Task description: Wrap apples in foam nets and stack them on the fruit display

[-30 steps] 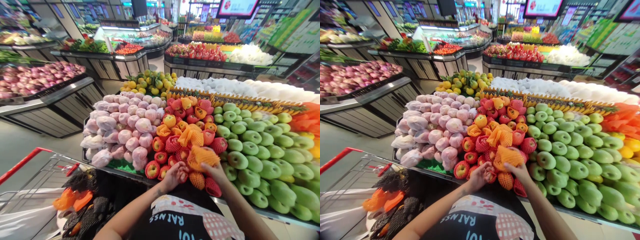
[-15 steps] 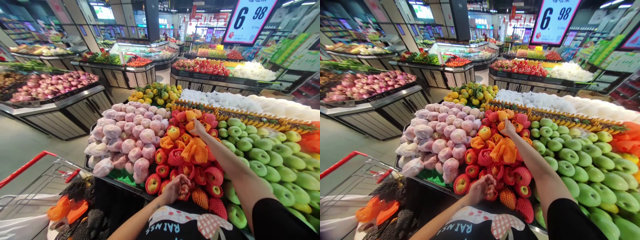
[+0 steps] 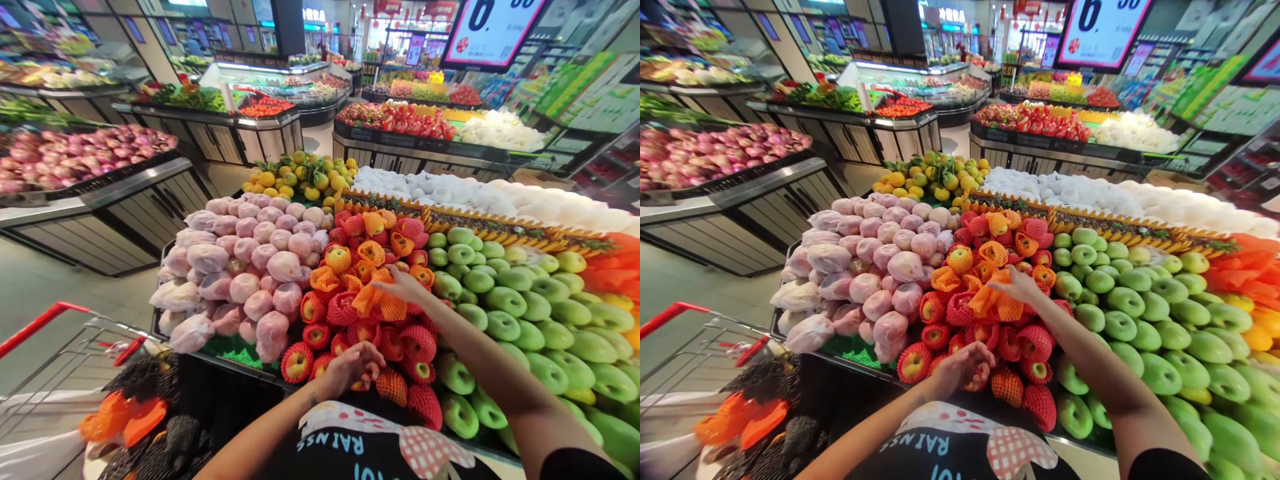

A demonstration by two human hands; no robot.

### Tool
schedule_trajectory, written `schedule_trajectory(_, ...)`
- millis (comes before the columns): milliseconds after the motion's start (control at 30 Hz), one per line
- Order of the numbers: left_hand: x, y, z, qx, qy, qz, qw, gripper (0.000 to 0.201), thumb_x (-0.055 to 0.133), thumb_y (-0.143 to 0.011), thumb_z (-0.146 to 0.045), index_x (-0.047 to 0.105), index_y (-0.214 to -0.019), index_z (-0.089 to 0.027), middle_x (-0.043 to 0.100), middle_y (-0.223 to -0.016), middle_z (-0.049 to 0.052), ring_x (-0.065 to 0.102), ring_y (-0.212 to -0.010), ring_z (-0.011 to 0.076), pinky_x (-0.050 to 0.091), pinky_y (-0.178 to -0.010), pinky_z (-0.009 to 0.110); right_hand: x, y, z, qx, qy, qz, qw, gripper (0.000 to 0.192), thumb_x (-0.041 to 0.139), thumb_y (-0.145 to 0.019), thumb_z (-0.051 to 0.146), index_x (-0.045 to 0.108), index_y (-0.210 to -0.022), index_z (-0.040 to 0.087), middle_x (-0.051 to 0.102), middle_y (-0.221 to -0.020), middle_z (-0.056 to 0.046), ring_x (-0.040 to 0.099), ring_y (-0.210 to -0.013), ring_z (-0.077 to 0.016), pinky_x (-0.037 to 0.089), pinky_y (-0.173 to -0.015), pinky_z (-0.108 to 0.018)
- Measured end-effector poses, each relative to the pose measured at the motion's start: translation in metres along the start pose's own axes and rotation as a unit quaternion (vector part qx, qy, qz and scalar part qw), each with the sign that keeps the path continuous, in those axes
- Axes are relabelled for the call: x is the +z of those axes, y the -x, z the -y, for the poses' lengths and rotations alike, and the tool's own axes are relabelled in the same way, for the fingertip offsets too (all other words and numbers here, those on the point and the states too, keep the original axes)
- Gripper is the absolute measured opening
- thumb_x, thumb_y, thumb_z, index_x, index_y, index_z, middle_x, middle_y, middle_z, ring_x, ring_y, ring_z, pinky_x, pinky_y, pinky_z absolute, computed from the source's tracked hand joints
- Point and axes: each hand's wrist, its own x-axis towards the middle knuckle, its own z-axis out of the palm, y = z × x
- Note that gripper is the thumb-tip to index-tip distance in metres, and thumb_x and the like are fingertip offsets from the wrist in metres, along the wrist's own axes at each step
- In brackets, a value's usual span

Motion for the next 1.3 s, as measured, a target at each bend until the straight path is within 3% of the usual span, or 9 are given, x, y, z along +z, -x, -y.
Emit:
schedule_trajectory(100, 0.011, -0.002, -0.025, 0.093, -0.241, -0.051, 0.965, 0.036, 0.058, -0.091, -0.051, 0.062, -0.108, -0.019, 0.059, -0.124, 0.014, 0.062, -0.092, 0.0203, 0.053, -0.065, 0.028, 0.013, 0.041, 0.017, -0.034, 0.026, 0.002, 0.999, 0.068, 0.073, -0.081, 0.048, 0.055, -0.139, 0.017, 0.072, -0.125, -0.017, 0.065, -0.119, -0.0368, 0.039, -0.110, -0.052)
schedule_trajectory(200, 0.014, -0.006, -0.046, 0.182, -0.590, -0.141, 0.774, 0.024, 0.061, -0.094, -0.031, 0.066, -0.116, -0.024, 0.044, -0.152, 0.013, 0.048, -0.134, 0.0294, 0.047, -0.108, 0.047, 0.024, 0.076, 0.031, -0.063, 0.034, -0.004, 0.997, 0.056, 0.067, -0.082, 0.028, 0.058, -0.137, 0.019, 0.068, -0.136, -0.013, 0.060, -0.128, -0.0318, 0.024, -0.121, -0.053)
schedule_trajectory(267, 0.010, -0.009, -0.051, 0.202, -0.727, -0.137, 0.641, 0.024, 0.062, -0.091, -0.019, 0.069, -0.113, -0.023, 0.044, -0.156, 0.012, 0.040, -0.144, 0.0311, 0.036, -0.119, 0.053, 0.031, 0.097, 0.036, -0.069, 0.039, 0.028, 0.996, 0.056, 0.062, -0.085, 0.025, 0.057, -0.140, 0.015, 0.067, -0.137, -0.016, 0.061, -0.127, -0.0311, 0.032, -0.118, -0.050)
schedule_trajectory(333, 0.004, -0.010, -0.050, 0.214, -0.782, -0.108, 0.575, 0.022, 0.063, -0.087, -0.011, 0.071, -0.106, -0.021, 0.054, -0.150, 0.012, 0.046, -0.139, 0.0300, 0.041, -0.115, 0.052, 0.037, 0.115, 0.035, -0.066, 0.037, 0.092, 0.993, 0.065, 0.062, -0.088, 0.031, 0.049, -0.148, 0.011, 0.059, -0.146, -0.021, 0.058, -0.132, -0.0340, 0.040, -0.114, -0.049)
schedule_trajectory(500, -0.006, 0.000, -0.046, 0.290, -0.772, -0.140, 0.548, 0.013, 0.062, -0.089, -0.013, 0.069, -0.099, -0.019, 0.071, -0.121, 0.010, 0.064, -0.114, 0.0253, 0.053, -0.100, 0.043, 0.018, 0.130, 0.019, -0.056, -0.001, 0.135, 0.989, 0.100, 0.070, -0.079, 0.066, 0.035, -0.158, 0.016, 0.045, -0.158, -0.020, 0.044, -0.145, -0.0385, 0.038, -0.118, -0.053)
schedule_trajectory(733, -0.010, 0.005, -0.051, 0.374, -0.726, -0.265, 0.513, 0.021, 0.068, -0.088, -0.019, 0.064, -0.108, -0.020, 0.064, -0.118, 0.013, 0.065, -0.111, 0.0250, 0.058, -0.093, 0.039, -0.033, 0.022, -0.016, 0.057, 0.122, -0.015, 0.991, 0.053, 0.047, -0.099, 0.055, 0.062, -0.134, 0.019, 0.067, -0.131, -0.015, 0.062, -0.123, -0.0324, 0.050, -0.102, -0.043)
schedule_trajectory(867, -0.011, 0.005, -0.054, 0.353, -0.721, -0.275, 0.530, 0.021, 0.063, -0.091, -0.017, 0.062, -0.111, -0.020, 0.063, -0.118, 0.012, 0.065, -0.112, 0.0235, 0.058, -0.095, 0.037, -0.019, -0.046, -0.029, 0.091, 0.183, 0.021, 0.979, 0.037, 0.064, -0.093, 0.036, 0.070, -0.118, 0.010, 0.068, -0.124, -0.025, 0.060, -0.124, -0.0375, 0.048, -0.103, -0.049)
schedule_trajectory(967, -0.012, 0.013, -0.057, 0.369, -0.717, -0.280, 0.521, 0.020, 0.064, -0.090, -0.016, 0.062, -0.109, -0.020, 0.062, -0.118, 0.011, 0.066, -0.110, 0.0223, 0.059, -0.093, 0.035, 0.000, -0.070, -0.034, 0.095, 0.216, 0.063, 0.970, 0.036, 0.068, -0.093, 0.041, 0.068, -0.117, 0.014, 0.069, -0.121, -0.015, 0.064, -0.117, -0.0295, 0.049, -0.102, -0.052)
schedule_trajectory(1300, -0.027, 0.043, -0.043, 0.439, -0.714, -0.365, 0.405, 0.052, 0.076, -0.081, -0.036, 0.052, -0.122, -0.016, 0.059, -0.102, 0.010, 0.063, -0.097, 0.0248, 0.061, -0.082, 0.039, -0.007, -0.074, -0.036, 0.024, 0.267, 0.041, 0.962, 0.055, 0.088, -0.064, 0.050, 0.073, -0.099, 0.011, 0.074, -0.113, -0.022, 0.059, -0.122, -0.0383, 0.026, -0.116, -0.054)
